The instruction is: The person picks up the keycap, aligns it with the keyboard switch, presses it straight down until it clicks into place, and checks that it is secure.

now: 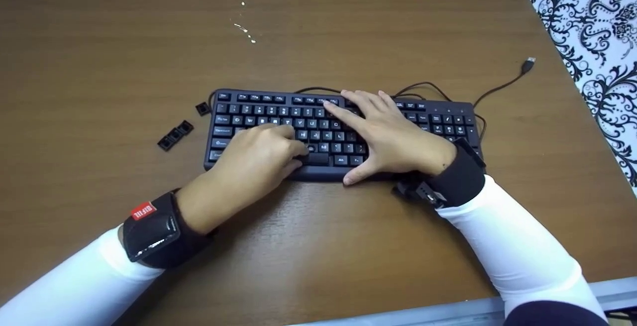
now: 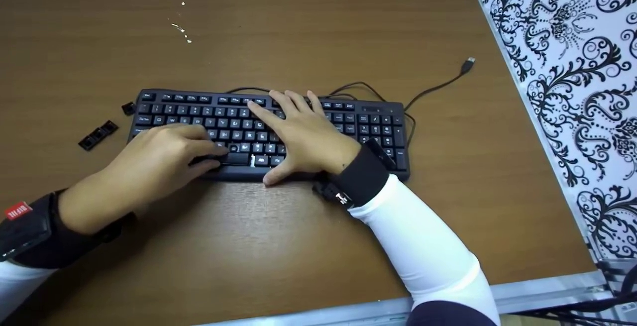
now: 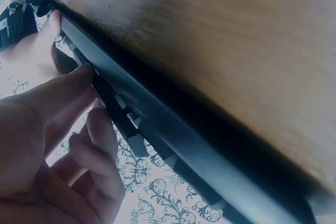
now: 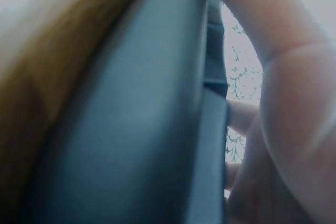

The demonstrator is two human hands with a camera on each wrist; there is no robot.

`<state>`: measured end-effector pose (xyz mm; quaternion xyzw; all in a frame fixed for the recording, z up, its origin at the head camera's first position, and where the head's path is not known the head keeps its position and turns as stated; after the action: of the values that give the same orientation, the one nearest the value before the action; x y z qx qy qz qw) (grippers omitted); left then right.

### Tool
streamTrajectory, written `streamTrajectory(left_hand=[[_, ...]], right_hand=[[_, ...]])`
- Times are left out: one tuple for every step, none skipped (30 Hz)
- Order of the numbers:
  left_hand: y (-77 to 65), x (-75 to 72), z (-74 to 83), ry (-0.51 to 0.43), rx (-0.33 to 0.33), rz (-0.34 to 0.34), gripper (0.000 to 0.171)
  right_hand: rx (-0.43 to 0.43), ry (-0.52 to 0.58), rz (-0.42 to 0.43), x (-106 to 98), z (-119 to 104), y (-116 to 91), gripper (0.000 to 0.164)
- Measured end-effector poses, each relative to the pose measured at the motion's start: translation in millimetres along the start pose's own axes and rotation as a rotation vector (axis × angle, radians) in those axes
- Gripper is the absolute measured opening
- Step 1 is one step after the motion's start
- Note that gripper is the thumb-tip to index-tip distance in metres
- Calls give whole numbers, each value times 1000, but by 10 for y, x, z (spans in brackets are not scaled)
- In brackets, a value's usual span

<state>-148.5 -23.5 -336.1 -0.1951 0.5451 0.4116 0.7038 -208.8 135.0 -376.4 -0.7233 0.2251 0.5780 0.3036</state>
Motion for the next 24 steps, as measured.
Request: streamTrajectory(left_hand=[[-1,-1,0,0,0,1,9],[-1,-1,1,-3,1,-2,9],[-1,4,1,-8,3,-6,8],[-1,7,1,-14,5,-10,8],[0,11,-2,-19,5,-15,8],[2,14,-5,-25,5,-17,9],[3,15,-9,-33,3,-18,10],[5,17,-11,-39,2,-20,11],[7,19,-15,-47,0,-21,12],[9,21,-18,-54,-5,-24,13],[12,22,-21,-59,-10,-28,14],[14,27,-21,-62,-13,-34,14],[17,32,-19,-63,-12,-40,14],[20,38,-16,-62,-12,-47,14],[23,41,-13,-60,-11,-52,14],[25,42,-10,-55,-9,-54,14],[27,38,-6,-51,-6,-52,14],[27,33,-3,-48,-2,-48,14],[28,26,-1,-47,-1,-43,14],[28,19,-2,-49,-2,-40,14],[26,14,-3,-53,-4,-36,14],[27,13,-6,-56,-5,-36,14],[26,12,-8,-59,-7,-37,14],[28,17,-11,-61,-7,-41,14]], right_hand=[[0,-2,0,2,0,2,129],[-1,-2,-2,4,1,1,130],[-2,0,-4,8,2,0,129],[-2,-1,-6,10,2,0,129],[-4,-1,-6,11,1,0,129],[-6,-2,-4,9,1,1,129],[-6,-3,-2,7,2,2,130],[-6,-5,0,3,3,3,130],[-5,-8,0,1,4,3,130],[-4,-10,0,-1,5,4,130],[-3,-10,0,-2,6,3,130],[-1,-11,-3,0,8,2,130],[0,-11,-8,3,9,0,130],[-1,-11,-11,5,8,-2,130],[-1,-9,-13,6,8,-2,130],[-1,-8,-12,4,7,-1,130],[-3,-4,-9,0,6,2,129],[-4,-1,-6,-6,5,4,129],[-6,2,-3,-12,4,6,129],[-6,6,0,-16,3,8,129],[-7,8,2,-20,2,9,129],[-8,10,2,-22,1,9,129],[-8,14,0,-21,0,9,129],[-6,15,-2,-19,0,9,129]])
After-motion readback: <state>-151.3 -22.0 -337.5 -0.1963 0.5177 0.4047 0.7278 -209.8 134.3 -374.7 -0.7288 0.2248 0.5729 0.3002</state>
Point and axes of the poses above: each hand's wrist, its own y-axis towards the middle knuckle, its own x-axis out of the palm, z = x × y, the point moved 7 cm from there along y, towards the middle knuckle, and after that the axes turned 7 degrees about -y, right-handed, at the moved point
